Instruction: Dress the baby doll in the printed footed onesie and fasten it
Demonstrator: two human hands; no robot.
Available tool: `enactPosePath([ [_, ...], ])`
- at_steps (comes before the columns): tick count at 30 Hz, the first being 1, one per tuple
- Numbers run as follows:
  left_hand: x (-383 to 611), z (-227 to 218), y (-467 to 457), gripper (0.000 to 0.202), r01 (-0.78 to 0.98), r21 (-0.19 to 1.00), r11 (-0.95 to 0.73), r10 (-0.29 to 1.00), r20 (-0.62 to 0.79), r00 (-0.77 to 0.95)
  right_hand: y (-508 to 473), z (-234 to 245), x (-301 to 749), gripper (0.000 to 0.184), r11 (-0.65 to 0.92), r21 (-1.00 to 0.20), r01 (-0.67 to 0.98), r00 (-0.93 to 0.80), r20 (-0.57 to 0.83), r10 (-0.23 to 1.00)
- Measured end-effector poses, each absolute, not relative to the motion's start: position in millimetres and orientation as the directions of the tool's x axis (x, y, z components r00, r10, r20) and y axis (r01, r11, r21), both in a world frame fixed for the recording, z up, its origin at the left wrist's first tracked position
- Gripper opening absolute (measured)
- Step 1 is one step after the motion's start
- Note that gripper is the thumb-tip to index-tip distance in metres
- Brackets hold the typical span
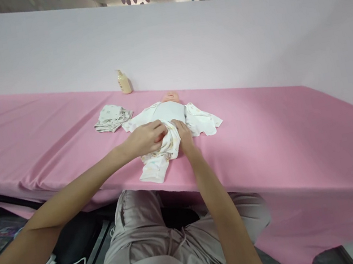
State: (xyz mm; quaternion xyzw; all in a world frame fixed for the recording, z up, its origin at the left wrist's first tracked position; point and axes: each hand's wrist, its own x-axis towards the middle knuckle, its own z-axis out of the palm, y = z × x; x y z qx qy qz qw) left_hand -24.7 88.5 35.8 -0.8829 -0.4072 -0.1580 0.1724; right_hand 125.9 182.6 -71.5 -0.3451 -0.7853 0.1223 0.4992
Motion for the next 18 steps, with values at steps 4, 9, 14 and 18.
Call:
enactPosePath([
  [4, -13.9, 26.6, 90.6, 0.019, 0.735, -0.337, -0.588, 0.601, 0.426, 0.677, 178.1, -64.7, 121.9, 0.018, 0.714, -0.646, 0.270, -0.152, 0.703, 0.695],
  [9, -10.7, 0.5, 72.1, 0.014, 0.586, -0.256, -0.769, 0.374, 0.564, 0.736, 188.5, -57.5, 127.6, 0.024, 0.578, -0.816, -0.001, -0.157, 0.571, 0.806],
  [14, -12.2, -19.0, 44.3, 0.025, 0.522, -0.067, -0.850, 0.346, 0.677, 0.650, 194.8, -54.0, 137.2, 0.028, 0.365, -0.907, -0.212, -0.267, 0.413, 0.871],
  [18, -13.6, -38.3, 17.8, 0.022, 0.617, 0.121, -0.778, 0.411, 0.840, 0.354, 196.8, -55.9, 137.8, 0.024, 0.308, -0.911, -0.276, -0.261, 0.379, 0.888],
])
